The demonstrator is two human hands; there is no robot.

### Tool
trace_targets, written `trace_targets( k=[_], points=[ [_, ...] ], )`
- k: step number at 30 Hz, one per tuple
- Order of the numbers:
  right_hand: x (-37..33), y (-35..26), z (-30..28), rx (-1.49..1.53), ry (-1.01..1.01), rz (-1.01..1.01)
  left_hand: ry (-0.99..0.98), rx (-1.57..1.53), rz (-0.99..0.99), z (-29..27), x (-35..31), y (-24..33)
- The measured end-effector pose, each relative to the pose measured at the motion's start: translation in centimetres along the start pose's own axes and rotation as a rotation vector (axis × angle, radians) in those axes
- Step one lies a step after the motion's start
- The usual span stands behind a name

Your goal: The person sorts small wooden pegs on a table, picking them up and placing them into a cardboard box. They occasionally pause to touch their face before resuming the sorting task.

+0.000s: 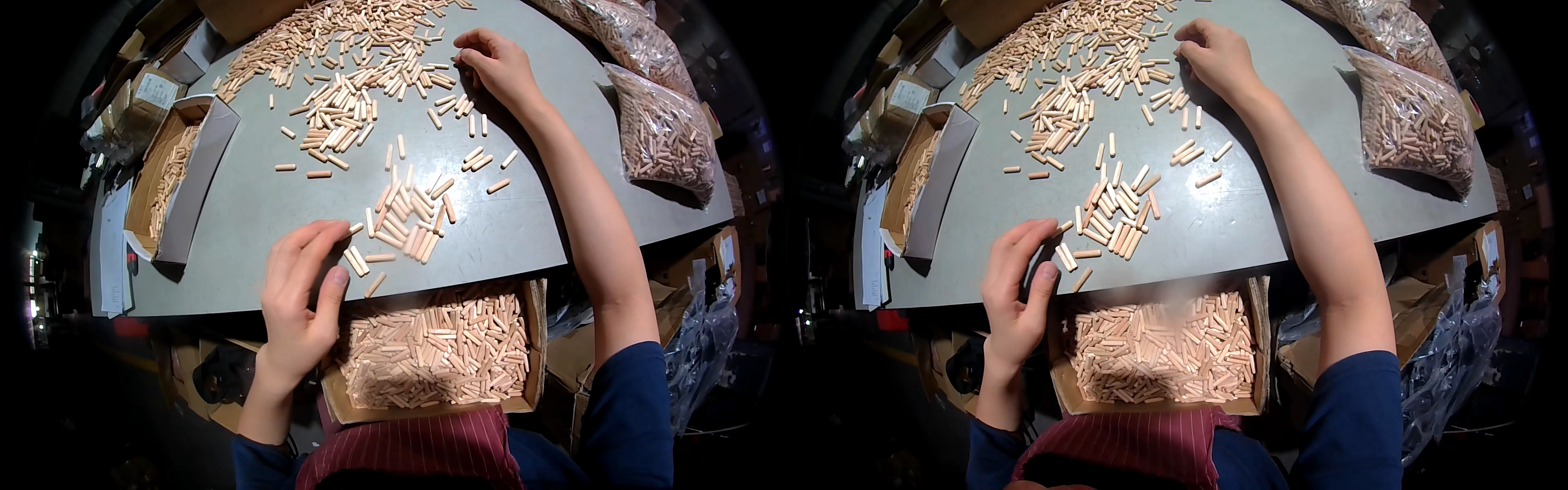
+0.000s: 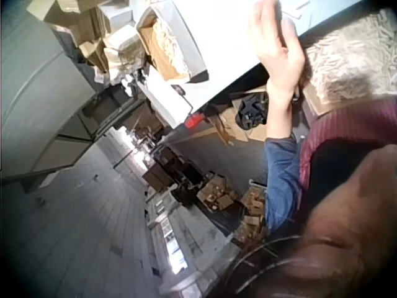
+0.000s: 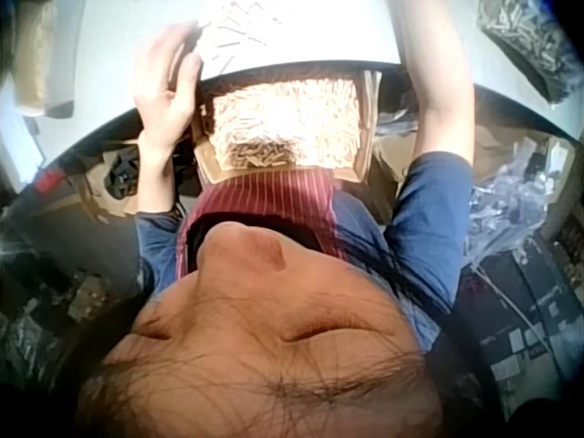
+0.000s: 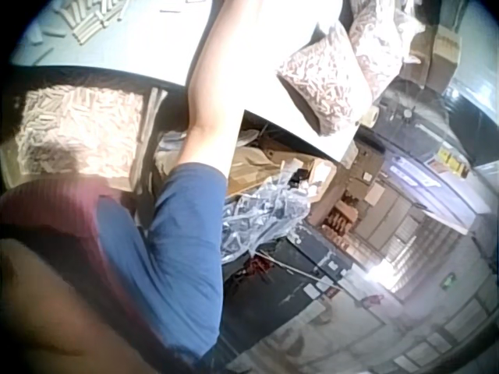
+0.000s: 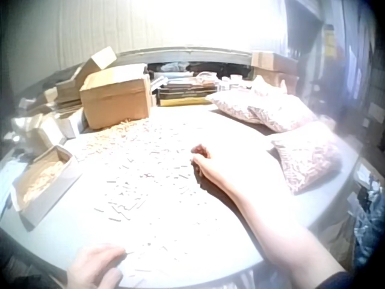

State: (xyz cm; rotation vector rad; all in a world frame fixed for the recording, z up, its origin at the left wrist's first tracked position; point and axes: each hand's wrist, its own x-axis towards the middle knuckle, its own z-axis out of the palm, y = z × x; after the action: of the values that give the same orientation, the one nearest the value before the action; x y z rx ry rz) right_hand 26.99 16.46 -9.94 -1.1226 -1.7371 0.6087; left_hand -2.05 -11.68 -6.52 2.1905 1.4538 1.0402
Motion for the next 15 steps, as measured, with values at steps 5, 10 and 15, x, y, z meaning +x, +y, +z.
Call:
trace_targets(
  k=[5, 10, 15],
  points=[
    [0.1, 0.0, 0.1, -0.009, -0.034, 0.021, -0.035, 0.175, 0.121, 0.6, -0.2, 0.1],
    [0.1, 0.2, 0.0, -0.016, -0.01, -0.007, -0.01, 0.087, 0.086, 0.5, -0.6, 0.1],
    [0.0, -0.1, 0.1, -0.051, -0.027, -0.013, 0.018, 0.094, 0.164, 0.6, -1.4, -0.5]
  ],
)
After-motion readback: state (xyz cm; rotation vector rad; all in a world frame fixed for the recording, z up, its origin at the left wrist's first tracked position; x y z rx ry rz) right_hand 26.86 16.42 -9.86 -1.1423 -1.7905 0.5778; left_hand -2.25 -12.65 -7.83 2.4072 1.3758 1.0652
